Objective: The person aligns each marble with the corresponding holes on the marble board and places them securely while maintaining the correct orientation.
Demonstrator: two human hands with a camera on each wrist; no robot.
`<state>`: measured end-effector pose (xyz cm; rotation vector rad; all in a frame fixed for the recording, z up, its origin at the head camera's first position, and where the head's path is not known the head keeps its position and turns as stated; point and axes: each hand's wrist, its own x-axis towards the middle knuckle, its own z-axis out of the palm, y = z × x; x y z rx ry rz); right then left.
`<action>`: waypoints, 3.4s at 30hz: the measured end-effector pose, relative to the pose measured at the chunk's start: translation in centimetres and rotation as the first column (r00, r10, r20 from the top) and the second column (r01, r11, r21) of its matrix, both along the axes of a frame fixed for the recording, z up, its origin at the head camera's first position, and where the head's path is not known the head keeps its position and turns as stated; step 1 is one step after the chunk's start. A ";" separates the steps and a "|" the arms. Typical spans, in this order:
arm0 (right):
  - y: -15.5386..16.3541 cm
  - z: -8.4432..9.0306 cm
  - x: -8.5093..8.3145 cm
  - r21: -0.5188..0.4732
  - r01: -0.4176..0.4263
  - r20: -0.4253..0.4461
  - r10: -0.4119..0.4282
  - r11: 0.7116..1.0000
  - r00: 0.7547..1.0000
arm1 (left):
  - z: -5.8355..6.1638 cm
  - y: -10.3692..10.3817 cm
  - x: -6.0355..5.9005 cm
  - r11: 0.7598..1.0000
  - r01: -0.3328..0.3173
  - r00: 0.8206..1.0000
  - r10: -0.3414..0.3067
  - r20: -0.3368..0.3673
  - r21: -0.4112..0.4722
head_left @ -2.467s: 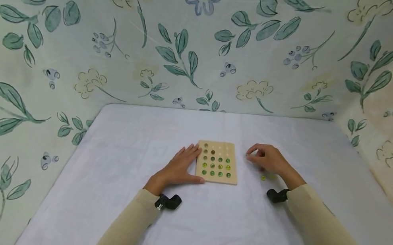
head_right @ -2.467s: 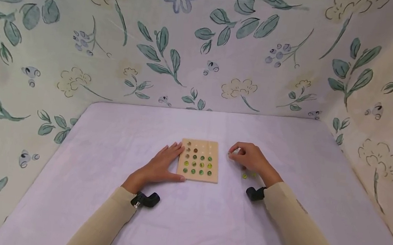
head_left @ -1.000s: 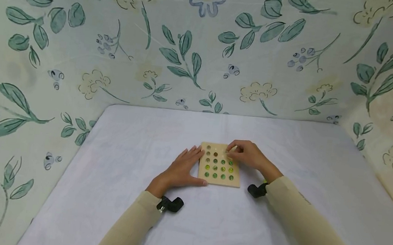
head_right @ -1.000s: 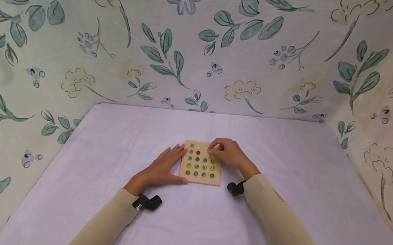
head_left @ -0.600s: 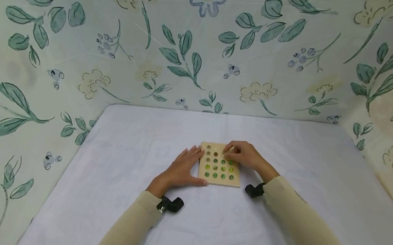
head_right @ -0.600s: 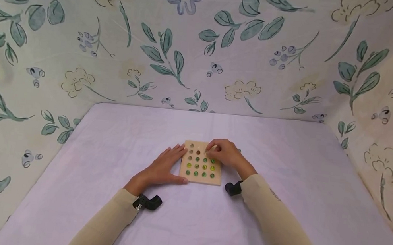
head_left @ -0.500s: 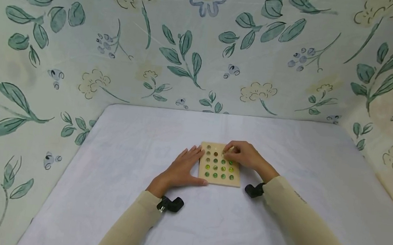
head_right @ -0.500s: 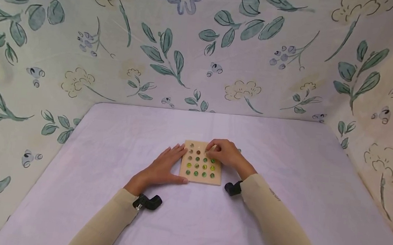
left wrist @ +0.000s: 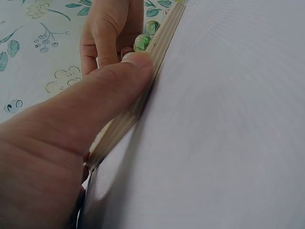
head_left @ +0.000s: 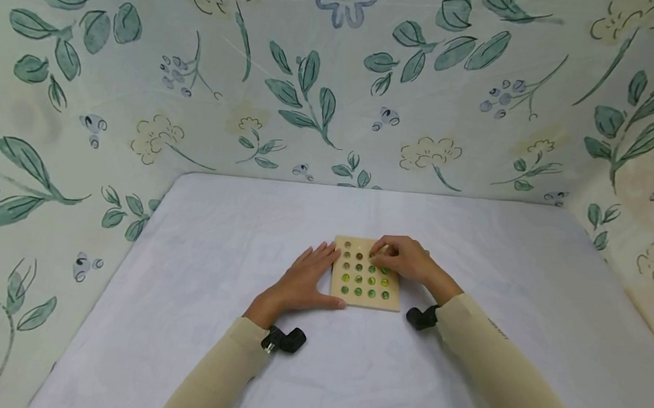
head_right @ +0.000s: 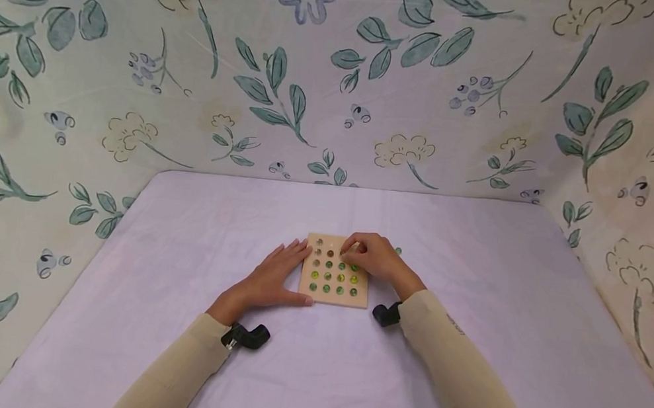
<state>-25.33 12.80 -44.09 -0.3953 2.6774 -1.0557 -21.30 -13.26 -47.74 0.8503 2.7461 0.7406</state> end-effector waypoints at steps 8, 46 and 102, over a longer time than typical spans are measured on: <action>0.0 0.1 0.1 -0.007 -0.018 -0.003 0.018 1.000 1.000 | 0.2 0.0 0.1 1.000 -0.001 1.000 0.001 0.006 0.002; 3.3 1.5 1.8 0.054 0.071 -0.020 -0.070 0.996 0.997 | -0.3 0.0 0.1 1.000 -0.010 1.000 0.010 0.003 0.011; 10.8 0.9 6.1 0.086 0.141 -0.049 -0.137 0.986 0.989 | -0.1 0.1 0.1 1.000 -0.003 1.000 0.004 -0.011 0.018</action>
